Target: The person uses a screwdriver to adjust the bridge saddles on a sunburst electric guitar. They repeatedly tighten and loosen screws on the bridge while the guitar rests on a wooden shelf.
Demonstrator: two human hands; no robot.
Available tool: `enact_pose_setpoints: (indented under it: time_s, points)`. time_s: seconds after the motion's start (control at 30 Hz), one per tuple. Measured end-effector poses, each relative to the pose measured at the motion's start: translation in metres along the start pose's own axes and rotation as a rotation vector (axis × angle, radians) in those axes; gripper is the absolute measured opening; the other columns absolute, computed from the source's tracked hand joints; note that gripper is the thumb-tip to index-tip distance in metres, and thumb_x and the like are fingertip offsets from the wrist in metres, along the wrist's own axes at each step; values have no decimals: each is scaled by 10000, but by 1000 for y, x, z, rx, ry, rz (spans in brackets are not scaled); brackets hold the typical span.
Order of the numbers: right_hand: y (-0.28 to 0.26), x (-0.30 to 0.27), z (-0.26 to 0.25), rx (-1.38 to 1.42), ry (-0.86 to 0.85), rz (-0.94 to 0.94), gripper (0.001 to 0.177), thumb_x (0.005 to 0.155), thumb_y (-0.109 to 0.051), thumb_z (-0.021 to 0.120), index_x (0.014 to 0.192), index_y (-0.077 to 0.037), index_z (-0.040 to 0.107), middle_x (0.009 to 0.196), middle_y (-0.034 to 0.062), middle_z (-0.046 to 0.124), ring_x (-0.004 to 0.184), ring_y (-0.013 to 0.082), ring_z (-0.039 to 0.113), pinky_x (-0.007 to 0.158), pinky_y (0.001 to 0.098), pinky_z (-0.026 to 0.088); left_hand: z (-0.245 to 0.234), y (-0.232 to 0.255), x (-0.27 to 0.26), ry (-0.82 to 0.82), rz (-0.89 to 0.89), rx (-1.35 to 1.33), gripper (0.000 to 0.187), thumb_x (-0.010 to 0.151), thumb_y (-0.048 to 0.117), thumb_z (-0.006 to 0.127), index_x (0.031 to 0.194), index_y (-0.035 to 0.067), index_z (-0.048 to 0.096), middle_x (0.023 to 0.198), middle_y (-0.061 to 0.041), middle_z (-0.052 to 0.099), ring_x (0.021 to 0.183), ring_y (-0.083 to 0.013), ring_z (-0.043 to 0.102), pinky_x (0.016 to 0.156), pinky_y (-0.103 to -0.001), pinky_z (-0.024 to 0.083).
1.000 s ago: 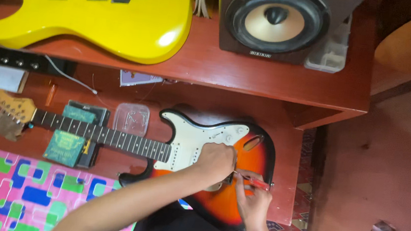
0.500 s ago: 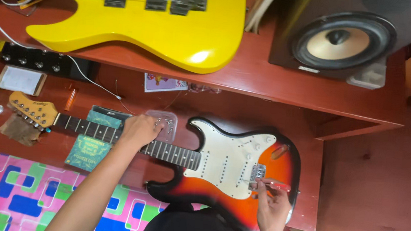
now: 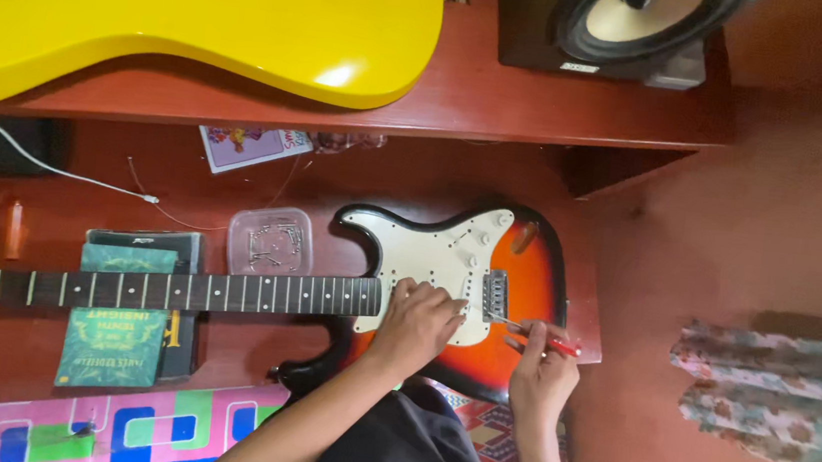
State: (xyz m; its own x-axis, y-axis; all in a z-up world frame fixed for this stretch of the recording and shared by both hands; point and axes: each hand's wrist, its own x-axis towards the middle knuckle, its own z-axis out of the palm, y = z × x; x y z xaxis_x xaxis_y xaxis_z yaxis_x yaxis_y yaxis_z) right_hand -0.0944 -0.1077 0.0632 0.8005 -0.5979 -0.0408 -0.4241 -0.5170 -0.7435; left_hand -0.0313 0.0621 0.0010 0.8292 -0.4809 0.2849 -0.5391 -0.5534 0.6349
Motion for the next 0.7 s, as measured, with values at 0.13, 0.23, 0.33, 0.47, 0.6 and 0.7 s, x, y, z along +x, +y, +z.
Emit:
enact_pose_setpoints:
  time_s: [0.13, 0.23, 0.33, 0.47, 0.6, 0.7]
  points:
    - [14, -3, 7, 62, 46, -67, 393, 1095, -247, 425, 965, 9, 694, 916, 81, 765, 787, 212, 807, 718, 275, 661, 13, 9, 15, 1, 76, 47, 121, 977, 196, 688, 1047, 134, 764, 923, -21, 748, 886, -254, 645, 880, -437, 383]
    - [23, 1, 14, 282, 73, -200, 305, 1090, -96, 461, 912, 66, 648, 881, 255, 719, 803, 362, 769, 674, 423, 675, 14, 6, 23, -4, 61, -4, 73, 903, 184, 752, 935, 135, 796, 819, -27, 706, 843, -222, 672, 942, -492, 429]
    - [19, 1, 14, 272, 69, -224, 300, 1089, -99, 467, 897, 53, 641, 871, 238, 717, 795, 345, 771, 666, 410, 676, 18, 6, 24, 11, 86, 19, 70, 893, 192, 767, 939, 154, 802, 818, -20, 705, 840, -211, 663, 942, -510, 433]
    - [14, 4, 11, 233, 59, -241, 337, 1090, -162, 468, 873, 23, 648, 838, 213, 721, 769, 322, 776, 655, 389, 679, 27, 6, 26, -5, 54, -7, 65, 902, 199, 757, 939, 170, 803, 814, -4, 705, 858, -206, 662, 960, -524, 423]
    - [11, 6, 11, 124, 36, -258, 311, 1083, -181, 494, 860, -34, 654, 782, 167, 731, 726, 291, 772, 623, 364, 677, 27, 5, 26, -1, 26, -47, 67, 893, 185, 766, 943, 161, 805, 800, -1, 695, 849, -204, 655, 997, -550, 411]
    - [11, 7, 14, 44, 42, -284, 305, 1081, -203, 509, 868, -43, 658, 783, 170, 718, 769, 321, 764, 597, 366, 679, 21, 3, 26, -22, 39, -57, 66, 900, 174, 766, 944, 158, 812, 806, 4, 698, 852, -187, 647, 1008, -549, 406]
